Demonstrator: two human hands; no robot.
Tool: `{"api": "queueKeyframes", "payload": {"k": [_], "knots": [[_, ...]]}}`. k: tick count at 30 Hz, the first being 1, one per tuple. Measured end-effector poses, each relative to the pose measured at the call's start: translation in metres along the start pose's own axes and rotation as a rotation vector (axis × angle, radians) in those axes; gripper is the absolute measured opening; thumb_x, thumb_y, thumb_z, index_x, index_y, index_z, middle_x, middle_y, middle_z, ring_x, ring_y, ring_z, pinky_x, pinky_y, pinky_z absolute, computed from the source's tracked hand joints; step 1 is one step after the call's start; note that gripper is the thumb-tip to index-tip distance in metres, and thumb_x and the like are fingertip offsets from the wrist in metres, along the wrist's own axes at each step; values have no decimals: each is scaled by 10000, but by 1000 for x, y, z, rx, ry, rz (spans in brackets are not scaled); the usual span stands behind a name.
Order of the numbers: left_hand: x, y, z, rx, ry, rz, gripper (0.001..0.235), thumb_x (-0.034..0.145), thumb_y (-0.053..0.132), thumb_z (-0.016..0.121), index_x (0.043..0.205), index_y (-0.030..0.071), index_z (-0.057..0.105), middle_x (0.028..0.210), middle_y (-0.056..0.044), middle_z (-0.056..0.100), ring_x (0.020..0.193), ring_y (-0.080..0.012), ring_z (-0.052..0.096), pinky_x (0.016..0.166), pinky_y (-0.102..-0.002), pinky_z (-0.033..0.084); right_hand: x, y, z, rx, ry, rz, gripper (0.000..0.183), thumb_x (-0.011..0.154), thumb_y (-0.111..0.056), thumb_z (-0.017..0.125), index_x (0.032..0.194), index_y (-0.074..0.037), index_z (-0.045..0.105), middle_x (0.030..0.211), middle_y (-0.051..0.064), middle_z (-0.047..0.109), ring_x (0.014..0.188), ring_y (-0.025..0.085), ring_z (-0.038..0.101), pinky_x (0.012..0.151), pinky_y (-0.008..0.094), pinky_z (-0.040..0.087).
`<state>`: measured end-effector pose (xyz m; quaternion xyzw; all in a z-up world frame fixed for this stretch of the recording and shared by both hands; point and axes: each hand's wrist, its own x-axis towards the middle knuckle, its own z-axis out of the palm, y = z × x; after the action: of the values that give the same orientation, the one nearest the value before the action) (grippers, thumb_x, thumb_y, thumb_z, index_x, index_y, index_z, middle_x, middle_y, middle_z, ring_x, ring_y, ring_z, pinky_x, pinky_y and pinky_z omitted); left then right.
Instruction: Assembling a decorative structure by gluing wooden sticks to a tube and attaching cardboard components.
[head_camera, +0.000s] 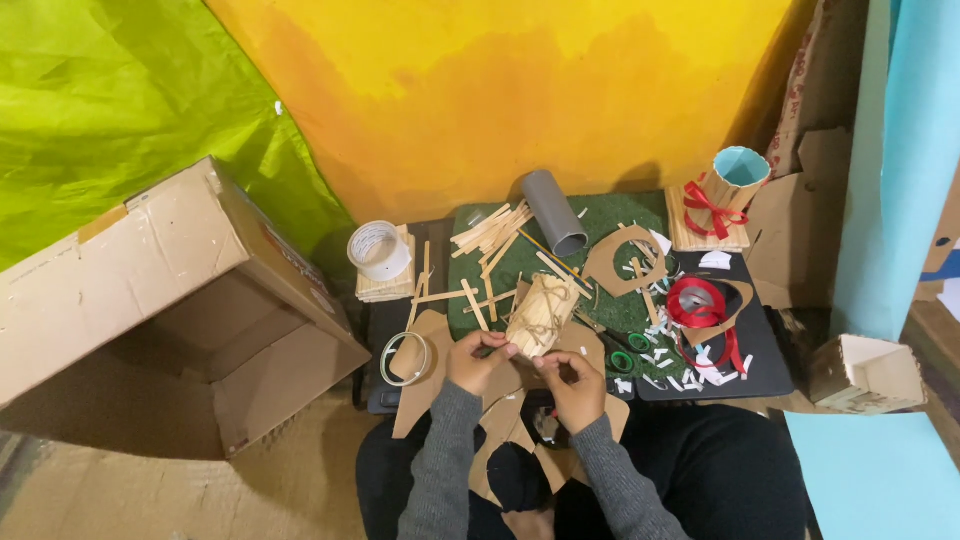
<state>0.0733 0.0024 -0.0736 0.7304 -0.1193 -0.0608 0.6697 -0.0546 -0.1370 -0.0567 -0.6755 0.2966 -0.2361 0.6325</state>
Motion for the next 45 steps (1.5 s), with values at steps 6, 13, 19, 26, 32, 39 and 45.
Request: {"api": "queueKeyframes", "payload": {"k": [6,13,19,26,32,39,45], "knots": [[12,13,-16,69,-157,2,232,719,154,955,805,41,771,987,-139,801,1052,-254,726,1004,-374,506,11,7,1,-97,-6,49,184,792,-273,912,893,-153,816,787,45,758,783,176,691,717,344,574],[21,28,-20,59,-277,-149,482,728,211,938,1181,175,779,1032,-140,789,1019,-184,711,967,-315,533,18,7,-1,-123,-72,112,283,794,-351,915,949,-148,794,818,70,767,708,191,717,687,339,580],[8,43,-13,165,-183,-193,454,878,358,808,1280,164,725,1218,-142,739,1189,-252,667,1043,-362,509,11,-8,-5,55,-105,90,355,857,-223,844,1157,-62,743,1060,162,787,993,266,744,876,409,592],[-12,81,10,544,-268,-312,980,769,809,709,1436,106,563,1429,-165,603,1348,-309,564,1164,-396,429,-5,-37,-11,343,-67,5,266,963,26,643,1216,24,723,1156,204,748,1056,205,626,932,337,558],[-5,7,-3,-588,-164,-278,503,818,234,896,1212,0,688,1025,-119,659,990,-271,703,966,-407,566,-21,-66,-16,390,-90,-52,189,935,1,703,1113,-17,765,1086,148,790,1004,169,686,882,305,581],[-61,80,-21,-1059,-154,-396,126,882,169,785,961,122,698,951,-18,605,922,-228,634,969,-340,514,-38,-39,-1,461,-192,98,203,940,-80,731,1109,20,783,957,120,753,879,178,675,843,335,600],[-47,-45,-16,-1204,-224,-331,309,915,127,635,1218,103,690,1278,-105,713,1009,-268,694,902,-379,563,-43,-32,0,572,-209,135,319,901,-17,749,1204,69,693,939,181,748,856,230,715,815,404,629]]}}
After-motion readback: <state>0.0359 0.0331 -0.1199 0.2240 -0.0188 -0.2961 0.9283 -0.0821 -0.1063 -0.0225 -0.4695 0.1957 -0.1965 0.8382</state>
